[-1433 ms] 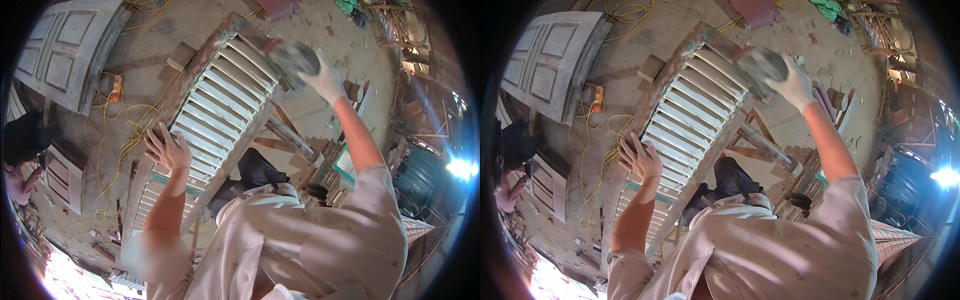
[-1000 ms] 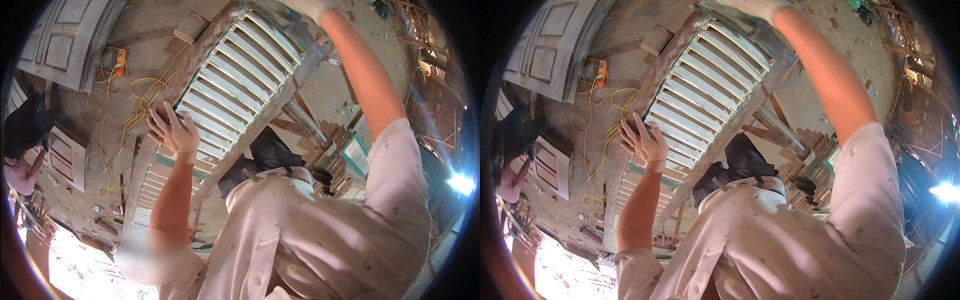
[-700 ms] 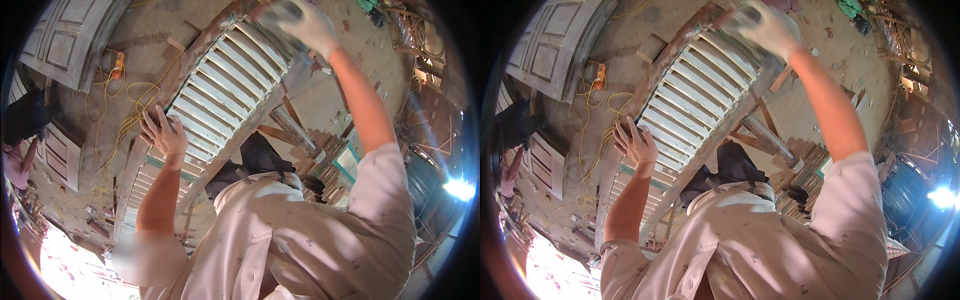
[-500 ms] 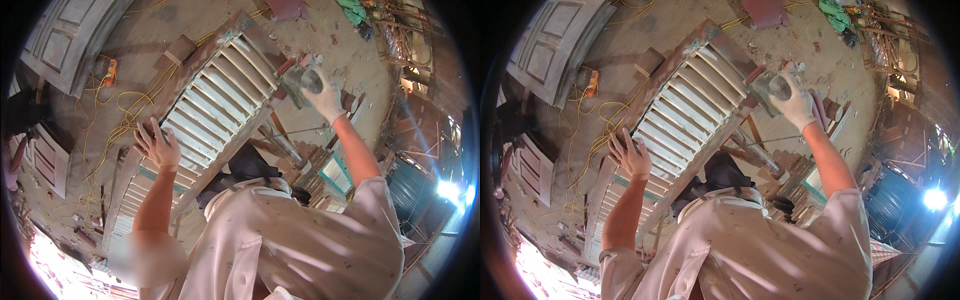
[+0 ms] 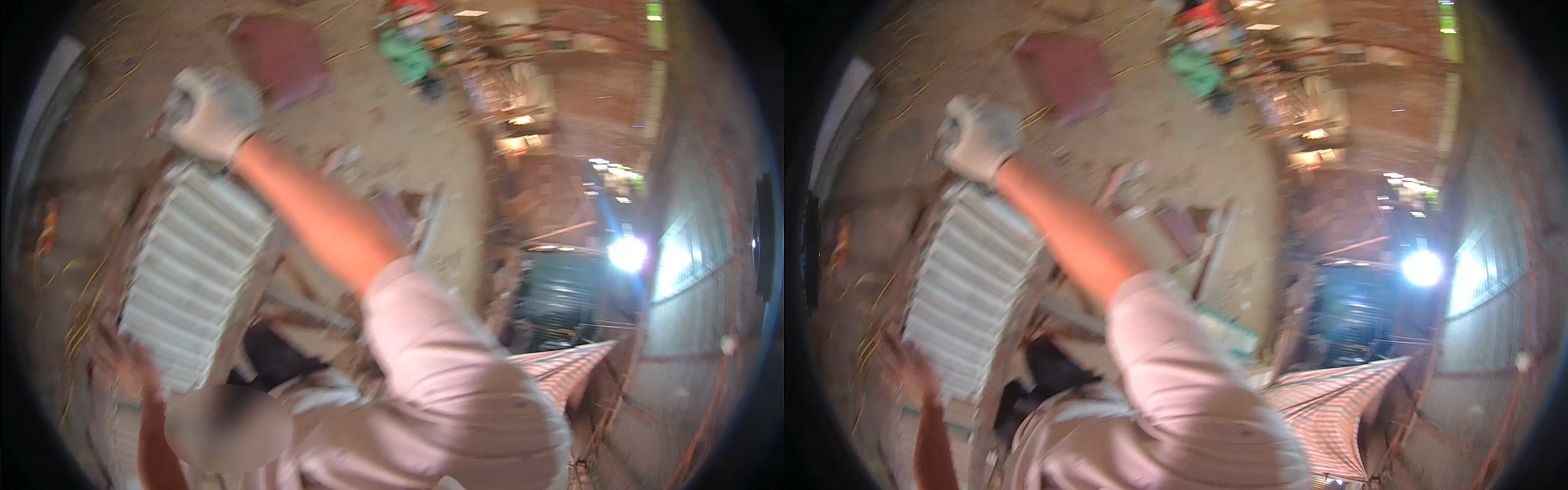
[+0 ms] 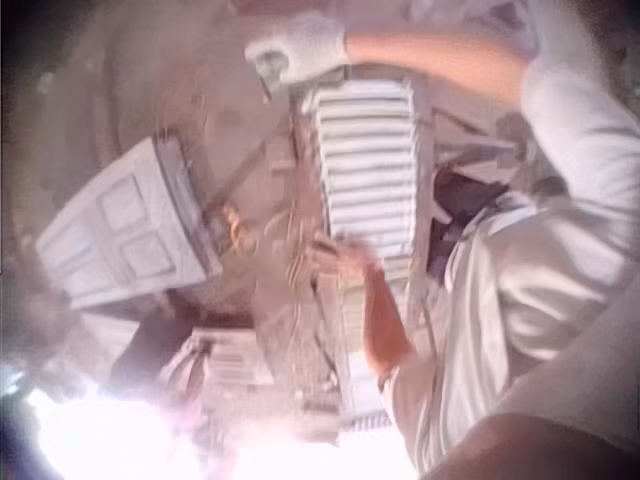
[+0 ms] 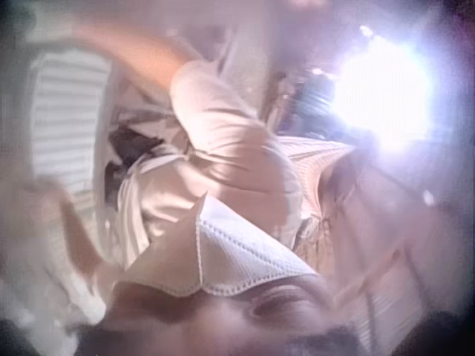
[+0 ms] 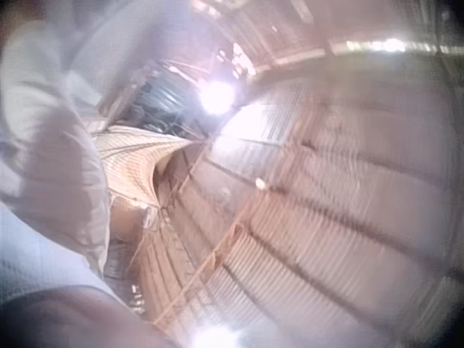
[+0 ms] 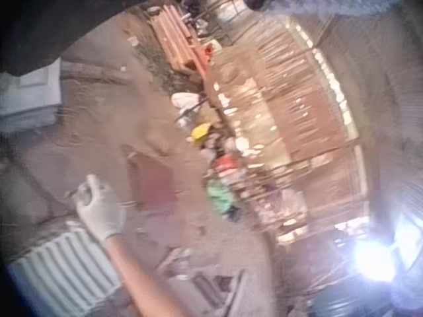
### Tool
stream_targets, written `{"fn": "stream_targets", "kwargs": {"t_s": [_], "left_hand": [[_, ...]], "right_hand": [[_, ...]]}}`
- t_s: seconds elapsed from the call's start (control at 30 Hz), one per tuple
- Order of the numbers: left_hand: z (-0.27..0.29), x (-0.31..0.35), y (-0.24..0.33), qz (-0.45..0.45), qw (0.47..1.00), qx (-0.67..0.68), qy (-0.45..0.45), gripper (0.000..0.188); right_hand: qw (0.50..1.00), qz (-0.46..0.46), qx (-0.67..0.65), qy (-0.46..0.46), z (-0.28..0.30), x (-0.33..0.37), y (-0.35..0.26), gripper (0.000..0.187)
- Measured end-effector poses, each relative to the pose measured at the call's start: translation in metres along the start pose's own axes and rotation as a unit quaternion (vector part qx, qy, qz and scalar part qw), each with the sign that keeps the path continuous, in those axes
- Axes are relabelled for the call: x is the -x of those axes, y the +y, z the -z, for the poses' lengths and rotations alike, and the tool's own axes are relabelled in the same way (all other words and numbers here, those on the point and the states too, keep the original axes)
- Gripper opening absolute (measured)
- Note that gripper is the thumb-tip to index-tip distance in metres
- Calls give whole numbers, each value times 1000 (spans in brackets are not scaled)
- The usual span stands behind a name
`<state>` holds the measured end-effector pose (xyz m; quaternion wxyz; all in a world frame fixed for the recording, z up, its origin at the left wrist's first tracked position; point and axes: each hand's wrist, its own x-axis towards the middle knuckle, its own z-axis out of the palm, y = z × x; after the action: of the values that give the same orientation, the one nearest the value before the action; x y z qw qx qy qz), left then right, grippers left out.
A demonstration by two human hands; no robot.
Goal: The person uses an electric sander to smooth the surface of green-framed wooden louvered vents. They move the sander across the slats and frame, reposition the vent, and continue sanding different sections.
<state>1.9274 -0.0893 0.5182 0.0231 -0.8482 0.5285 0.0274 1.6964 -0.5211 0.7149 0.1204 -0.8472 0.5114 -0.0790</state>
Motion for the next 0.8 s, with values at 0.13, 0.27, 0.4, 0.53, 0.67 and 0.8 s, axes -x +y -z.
{"fn": "stream_targets", "kwargs": {"t_s": [0.13, 0.27, 0.4, 0.53, 0.67, 0.8], "left_hand": [[25, -11, 6, -5, 999, 48, 9, 69], [28, -6, 12, 11, 998, 67, 8, 67], [26, -6, 14, 20, 996, 85, 7, 67], [32, -6, 17, 26, 996, 86, 1, 69], [34, -7, 20, 24, 995, 97, 6, 70], [33, -5, 19, 23, 994, 109, 16, 70]], "right_hand": [[999, 4, -30, 18, -1, 44, 40, 71], [998, -64, 16, -17, 11, 145, 106, 75], [988, -143, 12, -50, 25, 243, 143, 77], [990, -136, -3, -37, 24, 258, 135, 74], [998, -67, 10, 1, 17, 198, 108, 67], [999, -11, 23, 33, 2, 120, 92, 63]]}}
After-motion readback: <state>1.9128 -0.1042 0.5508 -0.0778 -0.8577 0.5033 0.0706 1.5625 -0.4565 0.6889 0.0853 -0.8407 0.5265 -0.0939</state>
